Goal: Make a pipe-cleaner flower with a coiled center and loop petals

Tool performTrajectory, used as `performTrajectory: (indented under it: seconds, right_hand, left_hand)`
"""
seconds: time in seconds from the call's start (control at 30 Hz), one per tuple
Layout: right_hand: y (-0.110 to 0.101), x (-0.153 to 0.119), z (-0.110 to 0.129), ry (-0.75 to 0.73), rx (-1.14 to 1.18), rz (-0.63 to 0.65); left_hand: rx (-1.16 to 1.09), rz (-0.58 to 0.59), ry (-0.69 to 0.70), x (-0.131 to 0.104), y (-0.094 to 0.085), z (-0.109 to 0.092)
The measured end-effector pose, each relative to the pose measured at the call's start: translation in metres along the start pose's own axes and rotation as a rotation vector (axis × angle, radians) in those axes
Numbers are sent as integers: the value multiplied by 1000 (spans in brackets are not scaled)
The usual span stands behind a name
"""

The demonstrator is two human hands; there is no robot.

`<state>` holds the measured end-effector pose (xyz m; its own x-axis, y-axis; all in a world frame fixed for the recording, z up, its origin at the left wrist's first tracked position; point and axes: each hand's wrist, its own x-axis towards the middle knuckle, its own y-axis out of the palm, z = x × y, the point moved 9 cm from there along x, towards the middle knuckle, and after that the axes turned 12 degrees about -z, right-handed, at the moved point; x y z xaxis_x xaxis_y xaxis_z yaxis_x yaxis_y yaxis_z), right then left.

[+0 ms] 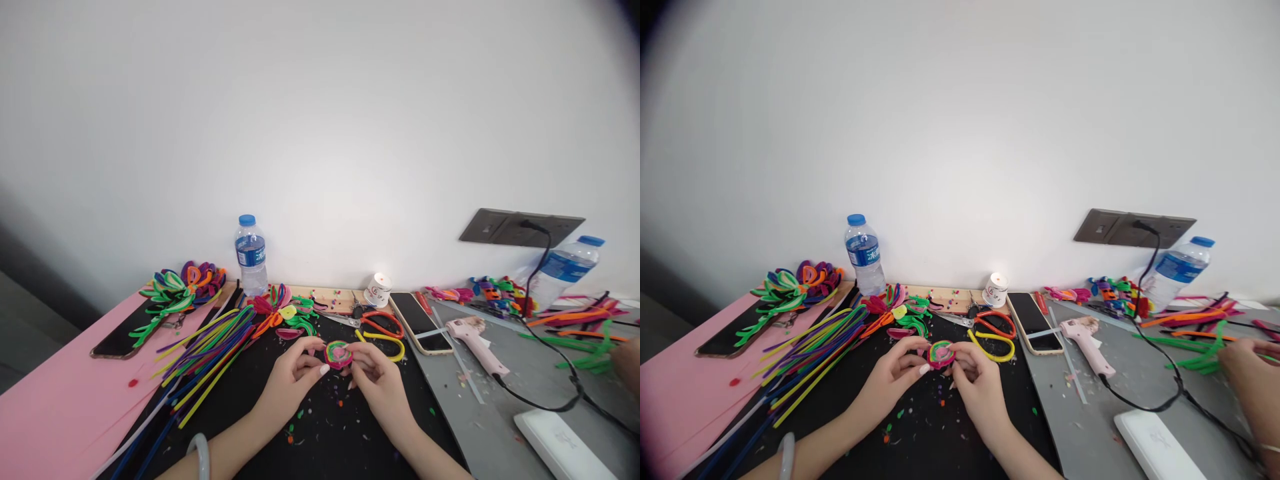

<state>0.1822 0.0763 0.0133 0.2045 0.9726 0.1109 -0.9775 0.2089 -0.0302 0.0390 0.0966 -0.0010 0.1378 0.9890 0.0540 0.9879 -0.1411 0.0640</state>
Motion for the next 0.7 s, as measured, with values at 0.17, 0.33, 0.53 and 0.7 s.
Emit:
performTrajectory:
  seconds: [0.17, 0.33, 0.53, 0.7]
  right_hand:
    - [-1, 1, 1, 19, 75, 4]
    - [-4, 5, -13, 122, 88, -54]
    - [3, 5, -18, 187, 173, -9]
    - [7, 4, -23, 233, 161, 37]
  left_hand:
    - [30, 45, 30, -4, 4, -6]
    - [107, 36, 66, -5, 5, -10]
    - [159, 25, 137, -5, 4, -15]
    - [223, 27, 230, -6, 3, -24]
